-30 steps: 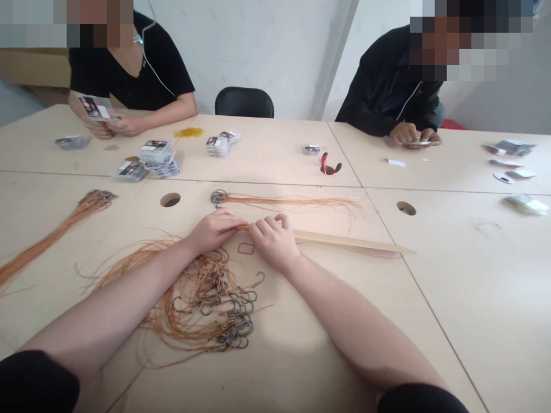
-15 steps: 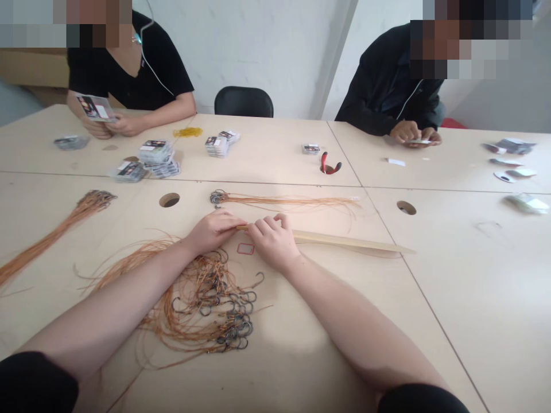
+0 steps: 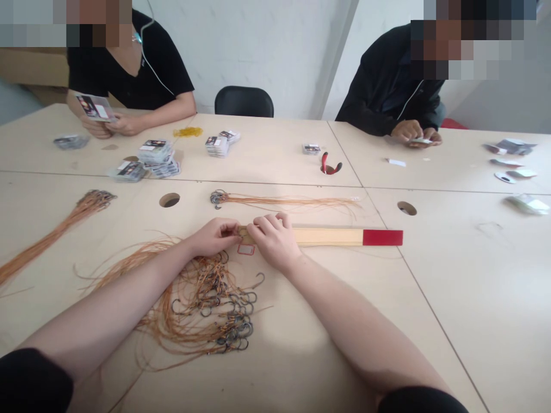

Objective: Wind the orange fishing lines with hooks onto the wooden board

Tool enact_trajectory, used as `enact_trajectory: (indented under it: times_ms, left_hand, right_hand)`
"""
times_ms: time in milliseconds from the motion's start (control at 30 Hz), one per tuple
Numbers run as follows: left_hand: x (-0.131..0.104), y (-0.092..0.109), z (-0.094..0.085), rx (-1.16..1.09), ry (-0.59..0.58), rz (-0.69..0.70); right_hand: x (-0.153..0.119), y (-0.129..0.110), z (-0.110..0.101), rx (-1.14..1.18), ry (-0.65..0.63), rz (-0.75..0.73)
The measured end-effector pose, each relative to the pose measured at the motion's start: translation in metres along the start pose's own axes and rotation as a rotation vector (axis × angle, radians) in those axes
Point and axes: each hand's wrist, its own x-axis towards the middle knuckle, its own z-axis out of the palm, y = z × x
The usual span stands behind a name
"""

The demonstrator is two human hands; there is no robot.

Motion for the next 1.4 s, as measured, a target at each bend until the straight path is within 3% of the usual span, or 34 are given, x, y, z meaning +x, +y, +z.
enact_trajectory:
  times_ms: [167, 533, 800, 1000, 1200, 1400]
  left_hand:
    - [0.004, 0.001, -0.001, -0.157, -0.074, -0.039]
    - [0.006, 0.002, -0.006, -0.216, -0.123, -0.062]
    - [0.007, -0.003, -0.008, -0.363, -0.108, -0.089]
    - [0.007, -0.004, -0.006, -0.353, -0.090, -0.078]
    - [0.008, -0.005, -0.004, -0.226, -0.076, -0.059]
    - [0.005, 0.000, -0.006, -0.138, -0.129, 0.036]
  right_hand:
    - [0.002, 0.000, 0.000, 0.049, -0.057, -0.025]
    - [0.008, 0.010, -0.008, 0.061, -0.153, -0.163]
    - [0.008, 0.016, -0.017, 0.128, -0.287, -0.165]
    - [0.008, 0.017, -0.014, 0.148, -0.276, -0.176]
    - [0.012, 0.016, -0.025, 0.231, -0.360, -0.102]
    - [0.020, 0.018, -0.054, 0.544, -0.544, 0.098]
